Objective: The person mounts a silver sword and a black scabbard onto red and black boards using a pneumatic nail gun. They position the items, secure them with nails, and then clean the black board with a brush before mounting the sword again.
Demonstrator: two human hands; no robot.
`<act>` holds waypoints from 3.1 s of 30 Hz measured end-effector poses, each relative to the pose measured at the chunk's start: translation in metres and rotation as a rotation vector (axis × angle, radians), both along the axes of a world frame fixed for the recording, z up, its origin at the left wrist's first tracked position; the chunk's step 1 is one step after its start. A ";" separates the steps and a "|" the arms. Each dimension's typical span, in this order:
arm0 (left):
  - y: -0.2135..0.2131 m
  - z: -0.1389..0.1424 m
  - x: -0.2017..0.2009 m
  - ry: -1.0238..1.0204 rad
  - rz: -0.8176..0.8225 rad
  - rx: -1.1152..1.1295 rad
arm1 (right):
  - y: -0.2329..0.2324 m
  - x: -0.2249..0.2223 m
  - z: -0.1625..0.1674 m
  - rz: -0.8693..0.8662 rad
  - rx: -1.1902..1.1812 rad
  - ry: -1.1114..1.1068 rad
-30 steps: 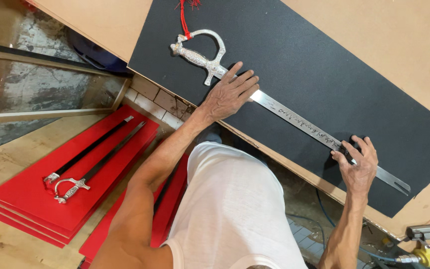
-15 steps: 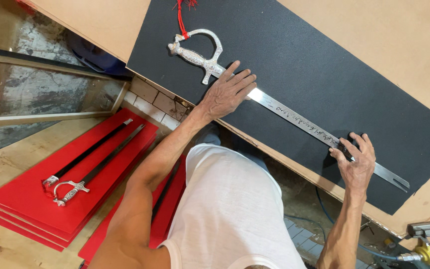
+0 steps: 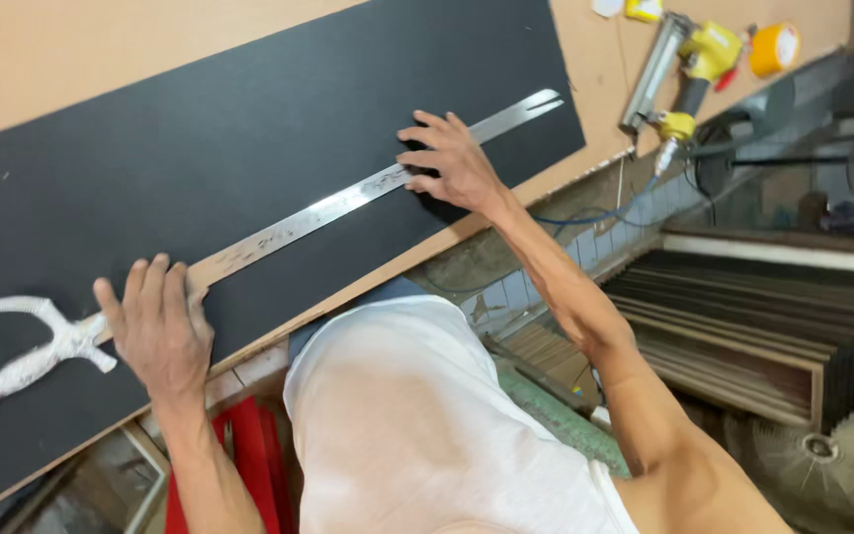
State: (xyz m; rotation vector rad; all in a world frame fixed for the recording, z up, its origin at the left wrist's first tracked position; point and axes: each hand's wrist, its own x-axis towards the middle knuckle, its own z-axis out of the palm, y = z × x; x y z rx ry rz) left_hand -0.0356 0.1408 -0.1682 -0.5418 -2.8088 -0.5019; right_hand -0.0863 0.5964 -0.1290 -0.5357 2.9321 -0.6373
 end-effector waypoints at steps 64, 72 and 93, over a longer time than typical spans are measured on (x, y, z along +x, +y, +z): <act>-0.003 -0.015 -0.006 0.073 0.068 0.146 | 0.002 -0.005 0.001 0.024 0.070 0.050; -0.013 -0.015 -0.005 0.054 0.077 0.166 | -0.008 -0.010 -0.001 0.047 0.100 0.044; -0.004 0.005 -0.007 0.084 0.065 0.198 | -0.001 -0.012 0.001 -0.013 0.031 0.009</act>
